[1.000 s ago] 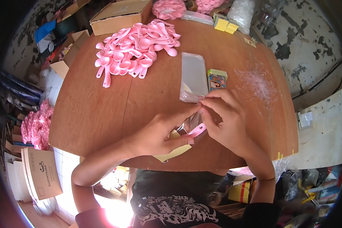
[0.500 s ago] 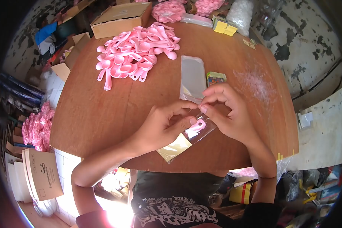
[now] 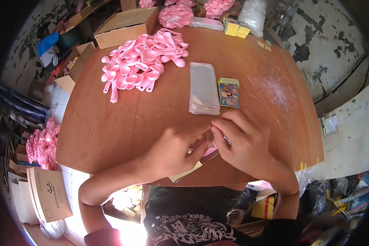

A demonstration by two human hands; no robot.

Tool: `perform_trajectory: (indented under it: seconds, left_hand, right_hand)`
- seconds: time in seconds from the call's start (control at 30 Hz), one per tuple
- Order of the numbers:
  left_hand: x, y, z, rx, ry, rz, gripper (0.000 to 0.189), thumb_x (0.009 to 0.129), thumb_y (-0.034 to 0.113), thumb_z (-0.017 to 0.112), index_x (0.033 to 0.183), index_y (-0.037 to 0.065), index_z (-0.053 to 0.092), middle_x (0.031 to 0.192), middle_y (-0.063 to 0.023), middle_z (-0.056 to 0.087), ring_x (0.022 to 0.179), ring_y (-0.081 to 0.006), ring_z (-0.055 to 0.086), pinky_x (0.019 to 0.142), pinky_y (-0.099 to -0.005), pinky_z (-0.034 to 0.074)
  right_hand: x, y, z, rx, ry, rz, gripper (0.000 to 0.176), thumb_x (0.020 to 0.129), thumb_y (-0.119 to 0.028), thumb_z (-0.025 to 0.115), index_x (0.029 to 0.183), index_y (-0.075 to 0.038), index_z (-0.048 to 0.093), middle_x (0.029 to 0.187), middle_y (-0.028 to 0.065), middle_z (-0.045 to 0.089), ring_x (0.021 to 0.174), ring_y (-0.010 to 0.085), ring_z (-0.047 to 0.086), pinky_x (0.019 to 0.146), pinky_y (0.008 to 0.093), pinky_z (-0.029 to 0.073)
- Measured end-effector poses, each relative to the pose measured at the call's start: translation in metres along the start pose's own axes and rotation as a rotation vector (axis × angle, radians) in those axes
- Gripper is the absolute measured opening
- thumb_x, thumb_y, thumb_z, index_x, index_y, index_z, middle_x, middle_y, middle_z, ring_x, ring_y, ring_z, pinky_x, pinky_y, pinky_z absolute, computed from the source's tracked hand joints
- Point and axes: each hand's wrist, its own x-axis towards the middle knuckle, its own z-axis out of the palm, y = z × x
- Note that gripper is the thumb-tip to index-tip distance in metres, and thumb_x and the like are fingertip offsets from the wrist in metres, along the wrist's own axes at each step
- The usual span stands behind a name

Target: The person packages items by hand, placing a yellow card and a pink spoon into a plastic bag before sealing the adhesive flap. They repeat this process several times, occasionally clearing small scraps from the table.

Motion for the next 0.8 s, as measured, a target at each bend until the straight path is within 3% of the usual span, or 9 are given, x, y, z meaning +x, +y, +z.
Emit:
perform_trajectory:
  seconds: [0.07, 0.2, 0.33, 0.4, 0.53, 0.6, 0.67, 0.73, 0.8]
  left_hand:
    - [-0.001, 0.005, 0.0, 0.019, -0.027, -0.028, 0.033, 0.08, -0.002, 0.06, 0.112, -0.005, 0.059, 0.08, -0.0187, 0.067, 0.068, -0.0308, 0.068, 0.059, -0.0361, 0.054]
    - [0.001, 0.004, -0.001, 0.028, -0.091, -0.038, 0.034, 0.079, -0.004, 0.059, 0.113, -0.005, 0.058, 0.08, -0.0209, 0.066, 0.062, -0.0325, 0.067, 0.055, -0.0374, 0.053]
    - [0.002, -0.011, 0.002, -0.05, -0.038, 0.084, 0.037, 0.08, -0.004, 0.06, 0.116, -0.005, 0.059, 0.081, -0.0226, 0.066, 0.062, -0.0312, 0.067, 0.055, -0.0336, 0.053]
    - [0.001, -0.013, -0.002, -0.119, -0.124, -0.053, 0.04, 0.08, -0.005, 0.061, 0.12, -0.004, 0.058, 0.084, -0.0227, 0.068, 0.069, -0.025, 0.07, 0.06, -0.0282, 0.053]
    - [-0.001, -0.021, -0.003, -0.223, -0.057, -0.047, 0.038, 0.083, -0.004, 0.061, 0.121, -0.003, 0.059, 0.086, -0.0191, 0.071, 0.076, -0.0151, 0.07, 0.066, -0.0249, 0.052]
    - [-0.005, -0.029, 0.0, -0.467, 0.101, -0.076, 0.034, 0.088, -0.003, 0.06, 0.121, -0.003, 0.059, 0.09, -0.0144, 0.072, 0.079, -0.0106, 0.067, 0.068, -0.0248, 0.053]
    - [-0.003, -0.021, -0.01, -0.583, 0.16, -0.115, 0.033, 0.094, -0.001, 0.055, 0.126, -0.005, 0.052, 0.103, -0.0131, 0.069, 0.089, -0.0134, 0.066, 0.076, -0.0255, 0.053]
    - [-0.002, -0.028, -0.013, -0.616, 0.268, -0.108, 0.034, 0.095, 0.0, 0.052, 0.128, -0.006, 0.048, 0.104, -0.0147, 0.068, 0.093, -0.0163, 0.066, 0.081, -0.0284, 0.055]
    - [0.002, -0.02, -0.019, -0.629, 0.285, -0.124, 0.034, 0.096, 0.001, 0.051, 0.128, -0.006, 0.047, 0.104, -0.0161, 0.067, 0.093, -0.0195, 0.066, 0.084, -0.0315, 0.055]
  right_hand:
    - [0.001, -0.008, -0.003, -0.021, -0.029, 0.052, 0.018, 0.065, 0.0, 0.07, 0.08, -0.005, 0.063, 0.077, 0.0043, 0.058, 0.063, 0.0205, 0.057, 0.051, 0.0328, 0.046]
    - [-0.003, -0.009, 0.002, -0.158, -0.012, 0.022, 0.018, 0.062, 0.001, 0.067, 0.077, -0.005, 0.059, 0.074, 0.0045, 0.057, 0.061, 0.0206, 0.056, 0.049, 0.0329, 0.044]
    - [-0.005, 0.008, 0.011, 0.16, 0.042, 0.097, 0.019, 0.059, 0.004, 0.064, 0.073, -0.005, 0.055, 0.07, 0.0054, 0.054, 0.058, 0.0198, 0.053, 0.049, 0.0292, 0.041]
    - [-0.004, 0.013, 0.008, 0.32, 0.049, 0.133, 0.019, 0.059, 0.006, 0.063, 0.072, -0.006, 0.054, 0.069, 0.0052, 0.054, 0.058, 0.0183, 0.053, 0.05, 0.0275, 0.04]
    - [-0.003, 0.023, -0.007, 0.511, -0.011, 0.344, 0.017, 0.066, 0.004, 0.062, 0.074, -0.007, 0.053, 0.071, 0.0026, 0.054, 0.061, 0.0137, 0.054, 0.052, 0.0269, 0.043]
    - [0.005, 0.031, -0.023, 0.912, 0.044, 0.707, 0.012, 0.072, -0.003, 0.064, 0.074, -0.008, 0.053, 0.073, 0.0033, 0.054, 0.064, 0.0127, 0.053, 0.057, 0.0257, 0.044]
    - [0.004, 0.071, -0.044, 1.306, 0.113, 0.684, 0.015, 0.078, -0.016, 0.064, 0.074, -0.008, 0.053, 0.077, 0.0029, 0.053, 0.07, 0.0116, 0.052, 0.063, 0.0244, 0.044]
    - [0.014, 0.115, -0.074, 1.602, 0.022, 0.469, 0.018, 0.081, -0.021, 0.063, 0.08, -0.01, 0.049, 0.08, -0.0001, 0.046, 0.069, 0.0101, 0.046, 0.064, 0.0265, 0.044]
    - [-0.002, 0.191, -0.076, 1.753, -0.197, 0.213, 0.015, 0.082, -0.017, 0.063, 0.088, -0.007, 0.054, 0.091, 0.0032, 0.054, 0.08, 0.0145, 0.054, 0.07, 0.0292, 0.047]
